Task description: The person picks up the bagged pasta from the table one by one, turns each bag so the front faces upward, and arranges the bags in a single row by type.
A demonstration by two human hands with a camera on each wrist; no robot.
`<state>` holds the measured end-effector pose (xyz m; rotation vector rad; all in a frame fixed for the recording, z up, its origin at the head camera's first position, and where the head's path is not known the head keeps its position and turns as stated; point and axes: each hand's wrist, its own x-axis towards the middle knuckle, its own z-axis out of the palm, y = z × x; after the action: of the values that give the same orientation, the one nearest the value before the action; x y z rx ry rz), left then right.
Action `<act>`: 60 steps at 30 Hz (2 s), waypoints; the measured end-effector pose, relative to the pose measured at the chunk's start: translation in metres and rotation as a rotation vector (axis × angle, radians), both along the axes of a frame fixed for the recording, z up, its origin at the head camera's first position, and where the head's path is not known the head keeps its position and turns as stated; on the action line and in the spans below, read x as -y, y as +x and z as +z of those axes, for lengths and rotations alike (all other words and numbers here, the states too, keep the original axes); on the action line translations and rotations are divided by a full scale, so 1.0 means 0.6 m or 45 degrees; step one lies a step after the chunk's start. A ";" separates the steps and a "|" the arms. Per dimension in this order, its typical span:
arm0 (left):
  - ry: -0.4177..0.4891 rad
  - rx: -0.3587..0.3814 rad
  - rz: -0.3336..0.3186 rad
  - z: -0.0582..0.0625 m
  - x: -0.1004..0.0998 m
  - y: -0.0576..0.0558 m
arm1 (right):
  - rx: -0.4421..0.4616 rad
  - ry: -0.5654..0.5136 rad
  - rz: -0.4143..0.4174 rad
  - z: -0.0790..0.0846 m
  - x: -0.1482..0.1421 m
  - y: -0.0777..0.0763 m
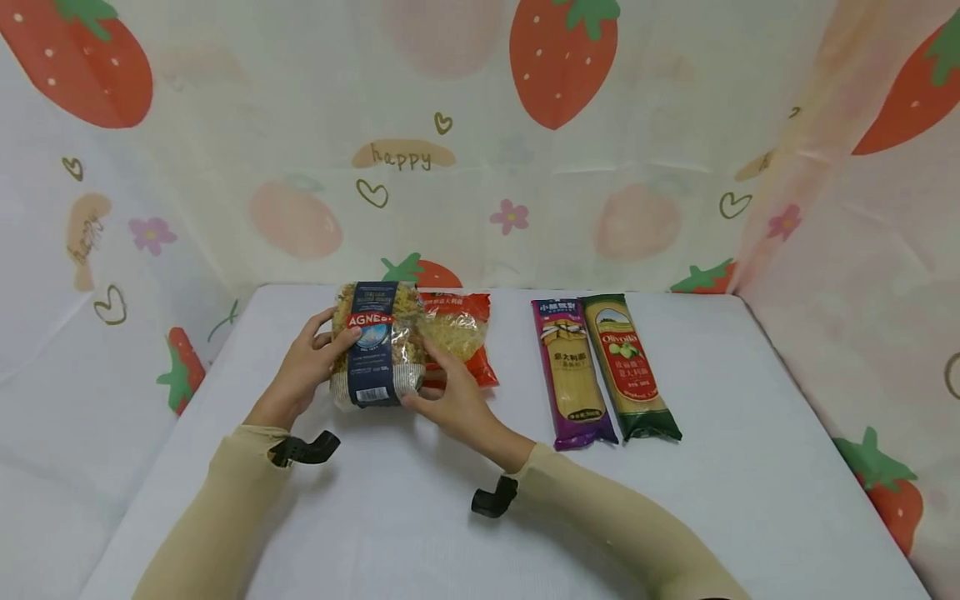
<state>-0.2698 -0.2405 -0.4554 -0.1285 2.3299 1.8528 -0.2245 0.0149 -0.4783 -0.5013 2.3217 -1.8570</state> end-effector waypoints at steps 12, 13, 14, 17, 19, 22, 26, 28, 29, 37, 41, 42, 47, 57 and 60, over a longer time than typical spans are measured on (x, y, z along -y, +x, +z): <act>0.058 0.099 0.071 0.000 0.033 -0.054 | 0.026 0.044 -0.015 -0.001 0.040 -0.053; 0.055 0.102 0.071 -0.001 0.035 -0.056 | 0.032 0.046 -0.015 -0.003 0.044 -0.055; 0.049 0.105 0.073 -0.003 0.036 -0.058 | 0.041 0.055 -0.017 -0.004 0.047 -0.056; 0.055 0.112 0.087 -0.009 0.042 -0.064 | 0.065 0.081 -0.020 -0.005 0.057 -0.060; 0.068 0.120 0.103 -0.013 0.048 -0.068 | 0.070 0.101 -0.028 -0.006 0.065 -0.062; 0.080 0.129 0.130 -0.017 0.052 -0.076 | 0.030 0.174 -0.047 -0.008 0.076 -0.066; 0.067 0.125 0.147 -0.018 0.053 -0.086 | -0.044 0.298 -0.077 -0.013 0.086 -0.072; 0.046 0.124 0.152 -0.019 0.054 -0.090 | -0.055 0.348 -0.089 -0.017 0.090 -0.075; 0.037 0.124 0.152 -0.020 0.054 -0.091 | -0.055 0.376 -0.093 -0.018 0.092 -0.076; 0.113 0.196 0.161 -0.035 0.058 -0.104 | -0.064 0.571 -0.086 -0.017 0.101 -0.081; 0.141 0.232 0.159 -0.038 0.057 -0.108 | -0.092 0.630 -0.080 -0.017 0.102 -0.081; 0.147 0.230 0.159 -0.037 0.056 -0.110 | -0.103 0.645 -0.081 -0.016 0.102 -0.082; 0.166 0.223 0.121 -0.044 0.057 -0.111 | -0.135 0.684 -0.104 -0.021 0.106 -0.082; 0.064 0.205 0.029 -0.064 0.063 -0.113 | -0.215 0.669 -0.061 -0.040 0.095 -0.075; -0.077 0.183 0.042 -0.064 0.059 -0.101 | -0.227 0.611 -0.041 -0.042 0.089 -0.070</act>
<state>-0.3302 -0.2760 -0.4938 -0.2990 2.2994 1.7260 -0.2664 -0.0383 -0.5032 -0.5802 2.7790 -1.2338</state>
